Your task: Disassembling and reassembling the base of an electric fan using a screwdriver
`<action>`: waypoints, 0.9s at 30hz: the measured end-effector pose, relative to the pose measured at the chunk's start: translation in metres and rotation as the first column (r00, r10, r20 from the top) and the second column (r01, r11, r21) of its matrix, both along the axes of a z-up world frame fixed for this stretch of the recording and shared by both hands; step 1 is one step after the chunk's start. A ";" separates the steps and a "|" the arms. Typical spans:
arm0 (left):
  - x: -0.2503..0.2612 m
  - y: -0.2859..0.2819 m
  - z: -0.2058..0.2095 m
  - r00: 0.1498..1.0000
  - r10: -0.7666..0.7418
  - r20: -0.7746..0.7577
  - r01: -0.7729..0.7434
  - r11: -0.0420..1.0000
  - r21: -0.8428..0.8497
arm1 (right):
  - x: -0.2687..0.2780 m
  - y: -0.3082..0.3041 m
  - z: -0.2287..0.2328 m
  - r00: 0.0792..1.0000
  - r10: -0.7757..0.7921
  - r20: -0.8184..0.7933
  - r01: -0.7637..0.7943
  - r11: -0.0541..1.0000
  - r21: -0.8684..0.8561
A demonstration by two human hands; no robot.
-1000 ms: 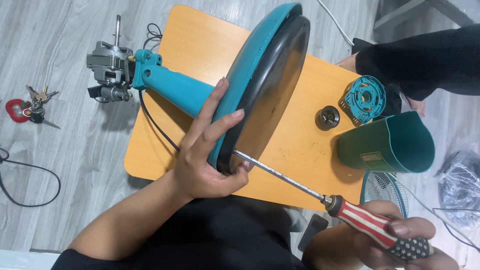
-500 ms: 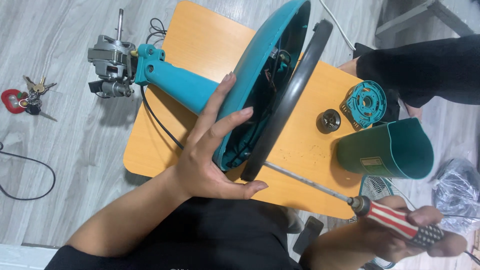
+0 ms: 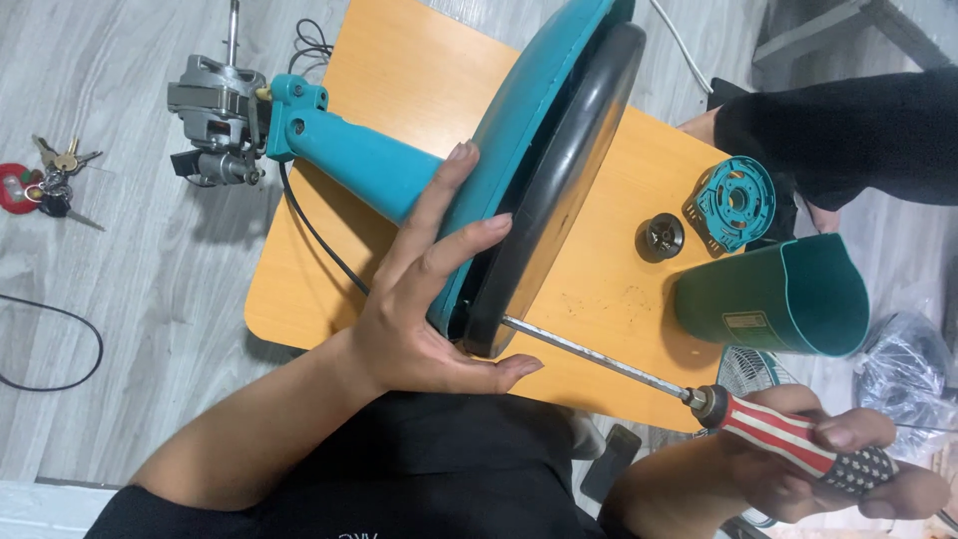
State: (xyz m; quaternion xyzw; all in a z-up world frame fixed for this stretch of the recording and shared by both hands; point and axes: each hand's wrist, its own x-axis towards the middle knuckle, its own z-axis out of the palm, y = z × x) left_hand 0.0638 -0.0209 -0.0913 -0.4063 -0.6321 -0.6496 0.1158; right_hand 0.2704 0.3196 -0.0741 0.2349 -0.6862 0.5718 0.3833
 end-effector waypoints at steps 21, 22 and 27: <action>-0.001 -0.001 0.004 1.000 0.006 -0.011 -0.007 0.999 -0.047 | 0.059 0.055 0.019 0.501 0.760 0.413 -0.183 0.560 -0.808; -0.001 0.000 0.003 1.000 0.006 -0.017 -0.007 0.999 -0.045 | 0.068 0.054 0.025 0.600 0.442 0.667 -0.160 0.883 -0.442; 0.001 0.001 0.001 1.000 0.003 -0.025 -0.005 0.998 -0.064 | 0.036 0.027 0.066 -0.055 0.914 0.402 0.009 0.403 -0.915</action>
